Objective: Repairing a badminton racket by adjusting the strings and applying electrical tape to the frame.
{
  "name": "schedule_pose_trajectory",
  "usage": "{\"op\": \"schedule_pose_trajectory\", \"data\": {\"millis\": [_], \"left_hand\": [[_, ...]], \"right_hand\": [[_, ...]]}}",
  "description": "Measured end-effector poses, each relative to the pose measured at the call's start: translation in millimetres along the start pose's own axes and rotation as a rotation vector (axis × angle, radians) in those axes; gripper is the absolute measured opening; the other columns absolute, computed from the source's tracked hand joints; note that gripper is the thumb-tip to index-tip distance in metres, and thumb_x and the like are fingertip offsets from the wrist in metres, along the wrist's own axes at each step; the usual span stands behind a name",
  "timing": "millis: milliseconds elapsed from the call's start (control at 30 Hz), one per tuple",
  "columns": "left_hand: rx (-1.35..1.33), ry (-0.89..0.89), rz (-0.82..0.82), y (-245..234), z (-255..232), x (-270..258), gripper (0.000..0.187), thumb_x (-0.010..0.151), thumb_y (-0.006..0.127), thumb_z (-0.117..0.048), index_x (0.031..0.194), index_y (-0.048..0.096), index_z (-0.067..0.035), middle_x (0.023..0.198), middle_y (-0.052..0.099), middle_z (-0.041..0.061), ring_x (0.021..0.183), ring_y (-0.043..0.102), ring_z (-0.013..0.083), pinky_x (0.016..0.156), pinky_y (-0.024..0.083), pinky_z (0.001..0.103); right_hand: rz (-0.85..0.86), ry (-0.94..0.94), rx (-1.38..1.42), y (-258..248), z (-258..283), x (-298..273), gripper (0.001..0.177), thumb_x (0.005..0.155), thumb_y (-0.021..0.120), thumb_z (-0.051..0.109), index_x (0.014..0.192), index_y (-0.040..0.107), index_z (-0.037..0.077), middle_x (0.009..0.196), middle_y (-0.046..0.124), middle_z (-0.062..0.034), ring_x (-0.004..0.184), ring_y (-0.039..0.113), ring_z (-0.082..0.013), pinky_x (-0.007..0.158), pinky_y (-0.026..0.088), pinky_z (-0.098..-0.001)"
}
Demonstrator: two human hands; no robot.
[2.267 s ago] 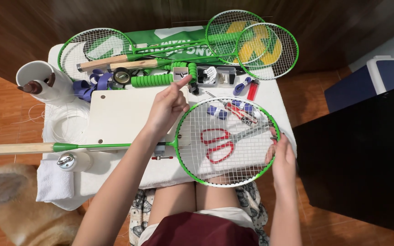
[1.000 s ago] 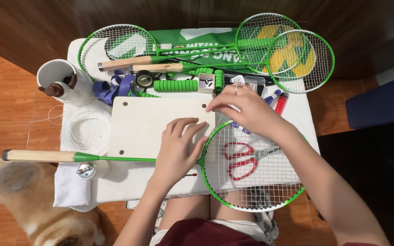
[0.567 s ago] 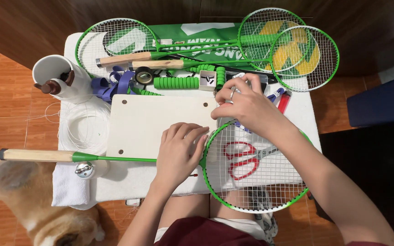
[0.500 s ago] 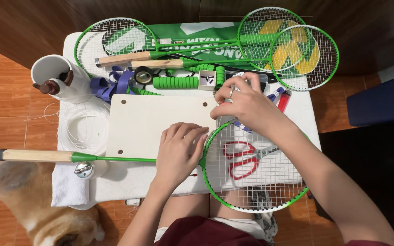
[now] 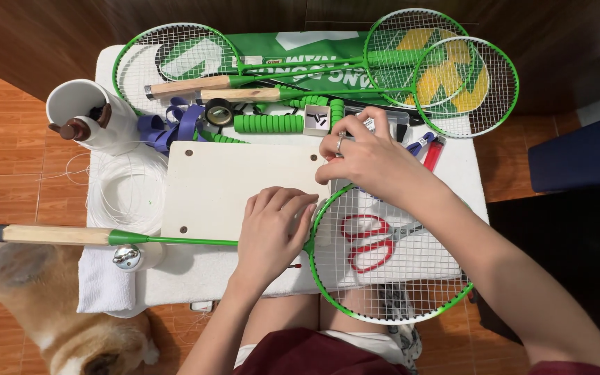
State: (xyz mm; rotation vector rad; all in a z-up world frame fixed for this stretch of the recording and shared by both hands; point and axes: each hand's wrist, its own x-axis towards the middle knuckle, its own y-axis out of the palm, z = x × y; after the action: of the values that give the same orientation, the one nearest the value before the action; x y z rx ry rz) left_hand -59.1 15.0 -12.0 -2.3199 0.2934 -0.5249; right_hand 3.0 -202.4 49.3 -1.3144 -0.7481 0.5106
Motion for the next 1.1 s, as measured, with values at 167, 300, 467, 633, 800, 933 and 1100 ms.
{"op": "schedule_pose_trajectory", "data": {"millis": [167, 300, 467, 633, 800, 933, 1100], "left_hand": [[0.0, 0.009, -0.002, -0.1, -0.1, -0.4, 0.022, 0.094, 0.066, -0.022, 0.112, 0.077, -0.015, 0.106, 0.072, 0.003, 0.11, 0.06, 0.025, 0.099, 0.042, 0.042], [-0.01, 0.005, -0.002, -1.1, -0.6, -0.4, 0.021, 0.095, 0.066, -0.022, 0.111, 0.076, -0.014, 0.105, 0.072, 0.003, 0.11, 0.061, 0.0247, 0.099, 0.042, 0.042], [0.003, 0.022, -0.012, -0.8, -1.2, -0.2, 0.021, 0.095, 0.066, -0.021, 0.112, 0.076, -0.013, 0.105, 0.072, 0.003, 0.108, 0.061, 0.0249, 0.099, 0.042, 0.042], [0.005, 0.014, -0.009, -1.2, -1.2, -0.2, 0.021, 0.095, 0.066, -0.021, 0.111, 0.077, -0.013, 0.104, 0.072, 0.003, 0.107, 0.062, 0.0242, 0.098, 0.043, 0.041], [0.007, 0.025, -0.017, -1.1, -0.4, -0.1, 0.021, 0.095, 0.066, -0.021, 0.111, 0.076, -0.013, 0.104, 0.072, 0.003, 0.107, 0.062, 0.0244, 0.097, 0.043, 0.041], [0.006, 0.014, -0.013, -0.8, -0.5, 0.1, 0.02, 0.095, 0.066, -0.021, 0.11, 0.076, -0.013, 0.103, 0.072, 0.002, 0.106, 0.062, 0.0238, 0.097, 0.043, 0.041], [-0.024, 0.002, -0.003, -4.4, -3.7, 3.5, 0.021, 0.095, 0.066, -0.022, 0.11, 0.077, -0.014, 0.104, 0.072, 0.002, 0.107, 0.061, 0.0236, 0.097, 0.043, 0.041]], "right_hand": [[0.007, -0.004, -0.033, -0.4, 1.6, 2.3, 0.015, 0.077, 0.068, 0.016, 0.087, 0.073, 0.026, 0.102, 0.062, 0.0059, 0.116, 0.055, -0.0224, 0.11, 0.029, -0.0546], [0.014, -0.037, -0.055, -0.6, 2.1, 3.7, 0.013, 0.077, 0.068, 0.017, 0.086, 0.073, 0.026, 0.102, 0.062, 0.0056, 0.116, 0.055, -0.0223, 0.109, 0.029, -0.0558], [0.011, 0.004, -0.046, -2.3, 3.4, 4.8, 0.012, 0.077, 0.069, 0.019, 0.084, 0.072, 0.028, 0.102, 0.062, 0.0065, 0.116, 0.054, -0.0232, 0.108, 0.03, -0.0555], [0.024, -0.011, -0.077, -1.4, 3.0, 5.6, 0.013, 0.076, 0.069, 0.019, 0.084, 0.072, 0.028, 0.102, 0.062, 0.007, 0.116, 0.054, -0.022, 0.106, 0.031, -0.0562], [0.025, -0.052, -0.141, 2.1, 1.4, 5.7, 0.014, 0.076, 0.069, 0.017, 0.086, 0.071, 0.028, 0.104, 0.062, 0.0073, 0.117, 0.054, -0.0231, 0.105, 0.031, -0.0567], [0.008, -0.078, -0.183, 3.2, 1.6, 5.9, 0.016, 0.077, 0.069, 0.015, 0.085, 0.069, 0.028, 0.107, 0.062, 0.0065, 0.118, 0.054, -0.0223, 0.106, 0.031, -0.0573], [0.012, -0.068, -0.206, 2.2, 2.6, 5.0, 0.016, 0.076, 0.069, 0.014, 0.084, 0.068, 0.028, 0.108, 0.062, 0.0067, 0.117, 0.054, -0.0237, 0.105, 0.032, -0.0579]]}}
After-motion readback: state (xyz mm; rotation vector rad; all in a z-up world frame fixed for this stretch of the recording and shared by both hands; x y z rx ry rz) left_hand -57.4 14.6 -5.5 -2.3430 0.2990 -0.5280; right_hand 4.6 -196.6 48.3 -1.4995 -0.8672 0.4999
